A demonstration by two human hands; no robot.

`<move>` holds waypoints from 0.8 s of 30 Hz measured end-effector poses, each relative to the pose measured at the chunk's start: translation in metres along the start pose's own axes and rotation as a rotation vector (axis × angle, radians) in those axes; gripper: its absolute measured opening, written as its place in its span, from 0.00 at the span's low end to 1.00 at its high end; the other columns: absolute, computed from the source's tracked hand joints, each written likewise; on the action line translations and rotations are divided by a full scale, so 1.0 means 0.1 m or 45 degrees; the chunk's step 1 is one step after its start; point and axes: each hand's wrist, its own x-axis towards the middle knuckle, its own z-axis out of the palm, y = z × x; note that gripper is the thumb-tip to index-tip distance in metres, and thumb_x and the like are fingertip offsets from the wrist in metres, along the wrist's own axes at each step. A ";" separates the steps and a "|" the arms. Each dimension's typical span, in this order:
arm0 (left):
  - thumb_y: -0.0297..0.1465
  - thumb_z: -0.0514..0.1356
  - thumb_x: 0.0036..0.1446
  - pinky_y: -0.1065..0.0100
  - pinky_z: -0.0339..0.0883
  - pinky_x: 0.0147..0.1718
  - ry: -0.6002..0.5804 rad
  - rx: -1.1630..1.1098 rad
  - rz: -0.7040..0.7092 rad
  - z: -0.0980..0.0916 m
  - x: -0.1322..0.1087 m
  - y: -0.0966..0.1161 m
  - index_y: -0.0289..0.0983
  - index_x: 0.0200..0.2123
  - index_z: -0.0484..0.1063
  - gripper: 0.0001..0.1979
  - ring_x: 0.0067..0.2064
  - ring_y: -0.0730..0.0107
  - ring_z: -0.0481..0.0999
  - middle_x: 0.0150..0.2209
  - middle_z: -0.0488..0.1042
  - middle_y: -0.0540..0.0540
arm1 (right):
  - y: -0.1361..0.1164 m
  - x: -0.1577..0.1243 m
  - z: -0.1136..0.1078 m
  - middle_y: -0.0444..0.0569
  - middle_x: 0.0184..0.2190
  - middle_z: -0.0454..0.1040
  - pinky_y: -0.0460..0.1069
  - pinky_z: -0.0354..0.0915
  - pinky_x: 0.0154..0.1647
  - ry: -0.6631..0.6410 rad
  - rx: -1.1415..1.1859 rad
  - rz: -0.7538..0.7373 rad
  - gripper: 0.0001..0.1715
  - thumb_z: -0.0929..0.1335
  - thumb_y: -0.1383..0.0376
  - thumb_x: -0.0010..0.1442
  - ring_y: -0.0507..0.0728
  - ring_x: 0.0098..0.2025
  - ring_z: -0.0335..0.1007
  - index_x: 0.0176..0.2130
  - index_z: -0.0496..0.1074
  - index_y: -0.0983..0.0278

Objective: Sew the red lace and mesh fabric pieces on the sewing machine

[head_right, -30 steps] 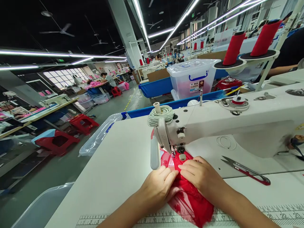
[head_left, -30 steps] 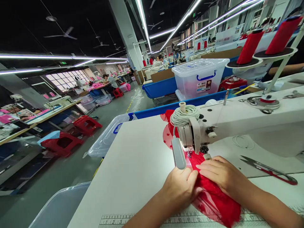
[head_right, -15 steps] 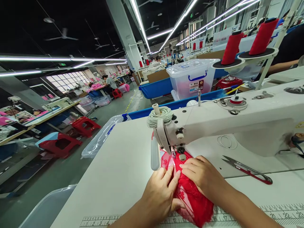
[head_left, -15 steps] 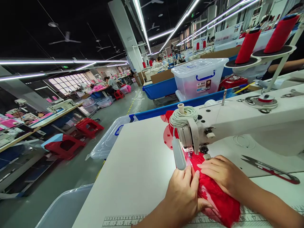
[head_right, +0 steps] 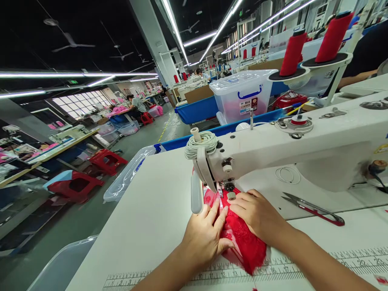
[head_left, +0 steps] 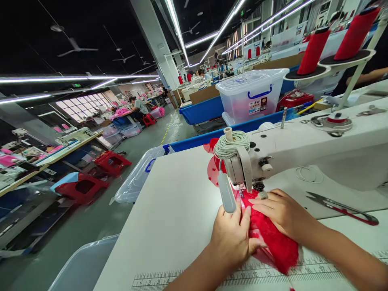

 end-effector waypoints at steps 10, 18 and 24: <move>0.53 0.31 0.66 0.63 0.66 0.28 -0.006 -0.255 0.150 -0.08 0.08 -0.08 0.31 0.41 0.73 0.39 0.36 0.60 0.72 0.37 0.73 0.37 | 0.04 -0.11 -0.01 0.50 0.46 0.77 0.56 0.59 0.50 -0.117 -0.006 -0.117 0.21 0.60 0.75 0.61 0.58 0.49 0.68 0.47 0.74 0.61; 0.48 0.47 0.67 0.65 0.66 0.24 -0.213 -0.236 0.058 -0.13 0.04 -0.07 0.32 0.41 0.71 0.26 0.29 0.63 0.69 0.31 0.69 0.44 | 0.02 -0.14 0.01 0.48 0.38 0.78 0.55 0.60 0.48 -0.017 0.036 -0.114 0.23 0.59 0.80 0.56 0.58 0.48 0.66 0.41 0.74 0.62; 0.50 0.48 0.66 0.60 0.72 0.32 -0.075 -0.243 0.011 -0.09 -0.01 0.00 0.27 0.48 0.71 0.31 0.36 0.58 0.72 0.41 0.72 0.35 | 0.02 -0.15 0.01 0.47 0.35 0.77 0.55 0.59 0.47 -0.015 0.092 -0.060 0.19 0.60 0.79 0.57 0.59 0.46 0.65 0.38 0.73 0.62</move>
